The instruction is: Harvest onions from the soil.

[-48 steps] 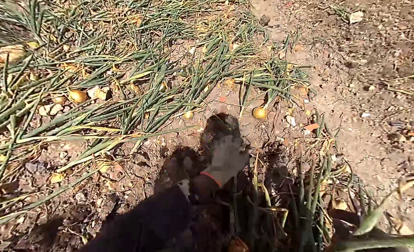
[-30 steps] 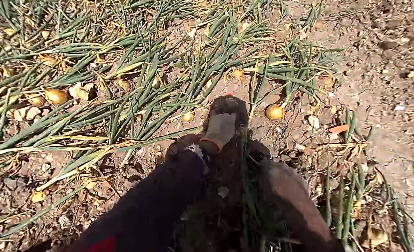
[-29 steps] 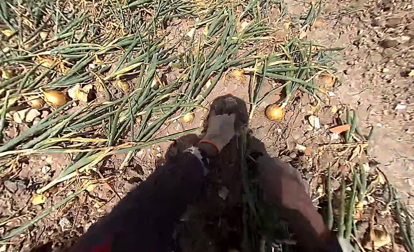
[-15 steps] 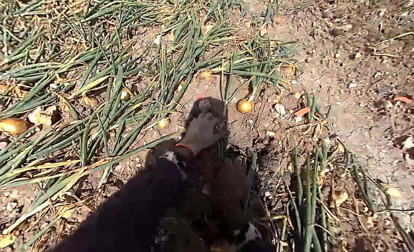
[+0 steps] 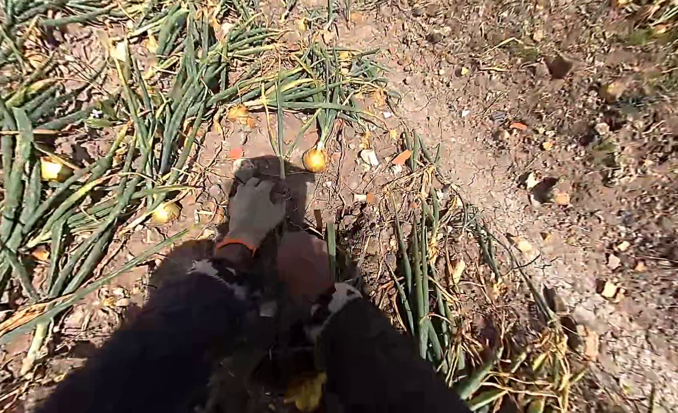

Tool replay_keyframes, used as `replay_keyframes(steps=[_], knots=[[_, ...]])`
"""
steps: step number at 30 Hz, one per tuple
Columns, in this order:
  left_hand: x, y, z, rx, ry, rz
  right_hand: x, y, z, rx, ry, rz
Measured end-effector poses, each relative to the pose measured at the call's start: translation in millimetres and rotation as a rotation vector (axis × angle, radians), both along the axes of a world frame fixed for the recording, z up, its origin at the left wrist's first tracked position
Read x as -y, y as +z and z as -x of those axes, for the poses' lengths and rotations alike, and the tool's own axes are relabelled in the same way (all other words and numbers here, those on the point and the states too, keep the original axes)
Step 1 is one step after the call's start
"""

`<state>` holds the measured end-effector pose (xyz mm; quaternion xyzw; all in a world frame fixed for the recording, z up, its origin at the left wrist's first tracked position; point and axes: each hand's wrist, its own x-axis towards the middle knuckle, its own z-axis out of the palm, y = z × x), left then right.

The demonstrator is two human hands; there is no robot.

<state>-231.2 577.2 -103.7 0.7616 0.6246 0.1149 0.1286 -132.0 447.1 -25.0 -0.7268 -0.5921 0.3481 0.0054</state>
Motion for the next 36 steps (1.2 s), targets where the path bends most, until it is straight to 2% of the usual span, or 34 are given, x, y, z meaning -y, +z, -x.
replay_keyframes(steps=[2,5,8,10,13,21,24,29,30,33,36], knots=[[14,5,2,0.021,-0.030,0.025,-23,4,4,0.011,-0.019,0.032],[17,12,2,-0.004,-0.036,0.050,-27,-10,3,-0.013,-0.030,-0.022],[17,6,2,0.039,-0.023,0.016,-34,-14,-5,0.010,0.028,0.148],[16,4,2,0.064,-0.044,-0.009,-36,-19,-12,-0.014,0.014,0.174],[13,-3,3,0.085,-0.082,-0.038,-23,-31,-15,0.019,0.013,0.057],[10,-4,3,0.091,-0.140,-0.027,4,-54,3,0.068,-0.063,-0.054],[-7,-8,-8,0.031,-0.116,-0.040,18,-53,-3,0.125,-0.055,-0.090],[-19,4,-8,-0.122,-0.077,0.062,41,-56,-5,0.026,-0.102,-0.225],[-23,6,-8,-0.147,-0.083,0.078,36,-58,-6,0.032,-0.121,-0.219],[-28,10,-8,-0.218,-0.073,0.137,26,-54,-9,-0.042,-0.186,0.003],[-29,7,0,-0.143,-0.109,0.110,5,-43,-11,-0.034,-0.225,0.164]])
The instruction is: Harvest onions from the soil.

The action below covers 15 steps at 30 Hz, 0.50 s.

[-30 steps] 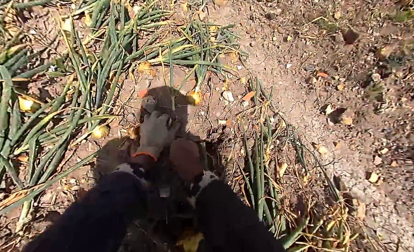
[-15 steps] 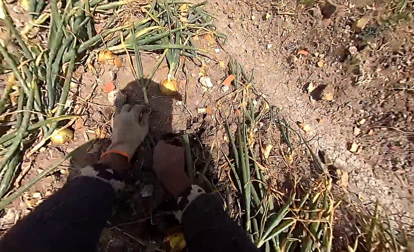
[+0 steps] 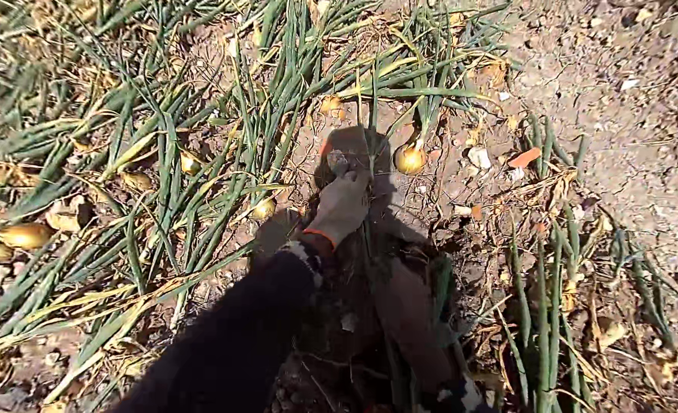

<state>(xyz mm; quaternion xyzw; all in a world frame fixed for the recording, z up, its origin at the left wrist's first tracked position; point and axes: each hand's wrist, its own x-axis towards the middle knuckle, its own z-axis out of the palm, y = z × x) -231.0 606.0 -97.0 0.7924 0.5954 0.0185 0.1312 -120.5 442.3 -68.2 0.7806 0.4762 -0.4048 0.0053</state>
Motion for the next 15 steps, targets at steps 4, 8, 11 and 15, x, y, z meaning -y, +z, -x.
replay_keyframes(steps=[4,8,11,15], knots=[[-9,-13,10,0.250,0.044,-0.087,-46,9,7,-0.008,-0.050,0.005],[-11,-2,15,0.348,0.078,-0.019,-83,29,4,0.032,0.018,0.142],[0,14,24,0.457,0.079,0.085,-114,50,3,0.148,0.206,0.160],[-15,-2,27,0.512,0.202,0.106,-164,86,16,0.216,0.438,0.344]])
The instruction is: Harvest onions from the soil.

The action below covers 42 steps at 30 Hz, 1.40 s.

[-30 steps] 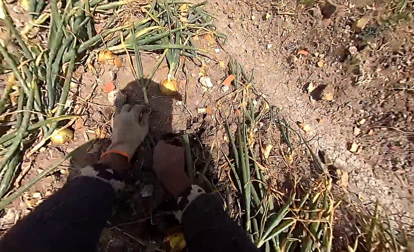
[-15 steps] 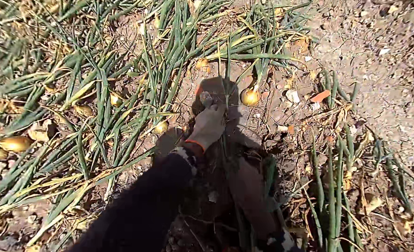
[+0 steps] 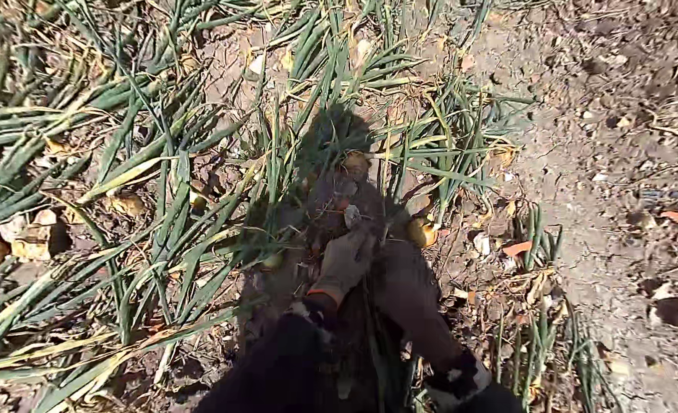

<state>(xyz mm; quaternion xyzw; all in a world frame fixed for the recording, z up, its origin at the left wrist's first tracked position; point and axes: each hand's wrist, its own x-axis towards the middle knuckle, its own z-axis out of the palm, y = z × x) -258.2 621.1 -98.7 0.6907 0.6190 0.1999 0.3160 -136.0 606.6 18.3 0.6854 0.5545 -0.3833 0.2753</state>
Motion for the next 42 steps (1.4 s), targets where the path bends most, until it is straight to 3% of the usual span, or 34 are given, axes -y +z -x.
replay_keyframes(steps=[6,10,15,20,23,26,27,30,32,36,39,42], knots=[[6,4,5,0.091,0.092,-0.002,-8,16,1,0.022,0.085,-0.072],[21,-2,-15,-0.187,-0.021,-0.068,20,50,-43,0.095,0.189,-0.160],[53,4,-37,-0.391,-0.093,-0.045,98,52,-142,-0.064,-0.094,-0.245],[50,46,-49,-0.491,-0.145,0.276,140,58,-184,-0.112,-0.255,-0.434],[95,65,-68,-0.381,-0.254,0.406,141,52,-178,-0.103,-0.249,-0.528],[137,76,-76,0.077,-0.519,0.525,120,47,-162,-0.120,-0.174,-0.548],[139,75,-75,0.156,-0.488,0.479,110,47,-156,-0.109,-0.115,-0.558],[94,61,-62,-0.092,-0.053,0.043,75,52,-130,-0.022,0.050,-0.522],[47,51,-55,-0.239,0.115,-0.068,54,55,-111,0.061,0.150,-0.451],[-4,41,-81,-0.461,0.083,0.038,24,55,-84,0.112,0.266,-0.391],[7,26,-91,-0.371,0.079,-0.056,15,59,-71,0.070,0.374,-0.510],[10,38,-78,-0.262,0.001,0.039,11,46,-50,0.070,0.393,-0.437]])
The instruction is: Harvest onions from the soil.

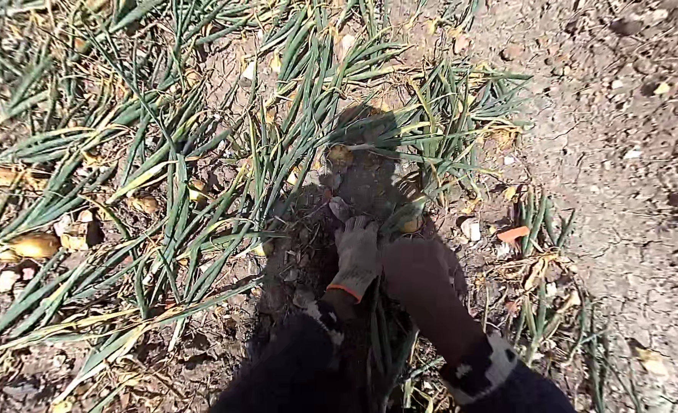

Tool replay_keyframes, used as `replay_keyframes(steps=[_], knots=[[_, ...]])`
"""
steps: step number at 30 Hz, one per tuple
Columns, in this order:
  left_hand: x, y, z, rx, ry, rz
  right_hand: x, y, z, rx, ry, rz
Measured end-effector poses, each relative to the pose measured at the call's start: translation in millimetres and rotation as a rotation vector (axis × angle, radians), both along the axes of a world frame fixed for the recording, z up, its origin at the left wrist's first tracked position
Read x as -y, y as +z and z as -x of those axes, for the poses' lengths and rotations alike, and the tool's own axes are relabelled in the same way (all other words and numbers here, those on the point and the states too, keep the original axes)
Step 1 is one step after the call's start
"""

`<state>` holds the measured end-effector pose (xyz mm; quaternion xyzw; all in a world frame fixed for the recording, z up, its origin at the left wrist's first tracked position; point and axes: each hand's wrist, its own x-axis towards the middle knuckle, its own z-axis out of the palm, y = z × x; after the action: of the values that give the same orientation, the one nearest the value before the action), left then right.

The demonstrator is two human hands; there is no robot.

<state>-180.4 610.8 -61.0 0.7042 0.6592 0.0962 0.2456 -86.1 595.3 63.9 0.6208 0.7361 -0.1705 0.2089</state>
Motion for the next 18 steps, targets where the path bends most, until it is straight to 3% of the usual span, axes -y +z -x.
replay_keyframes(steps=[5,10,14,16,18], knots=[[0,9,23,0.005,-0.066,0.154,-4,-17,-12,-0.134,-0.029,-0.041],[8,15,46,0.249,0.259,0.296,-74,-63,-88,-0.125,-0.042,-0.021],[44,44,99,0.685,0.579,0.355,-71,-106,-129,-0.137,-0.107,0.072],[58,65,125,0.824,0.591,0.393,-39,-132,-134,-0.259,-0.033,-0.166],[63,80,129,0.740,0.434,0.381,-2,-118,-112,-0.336,0.019,-0.606]])
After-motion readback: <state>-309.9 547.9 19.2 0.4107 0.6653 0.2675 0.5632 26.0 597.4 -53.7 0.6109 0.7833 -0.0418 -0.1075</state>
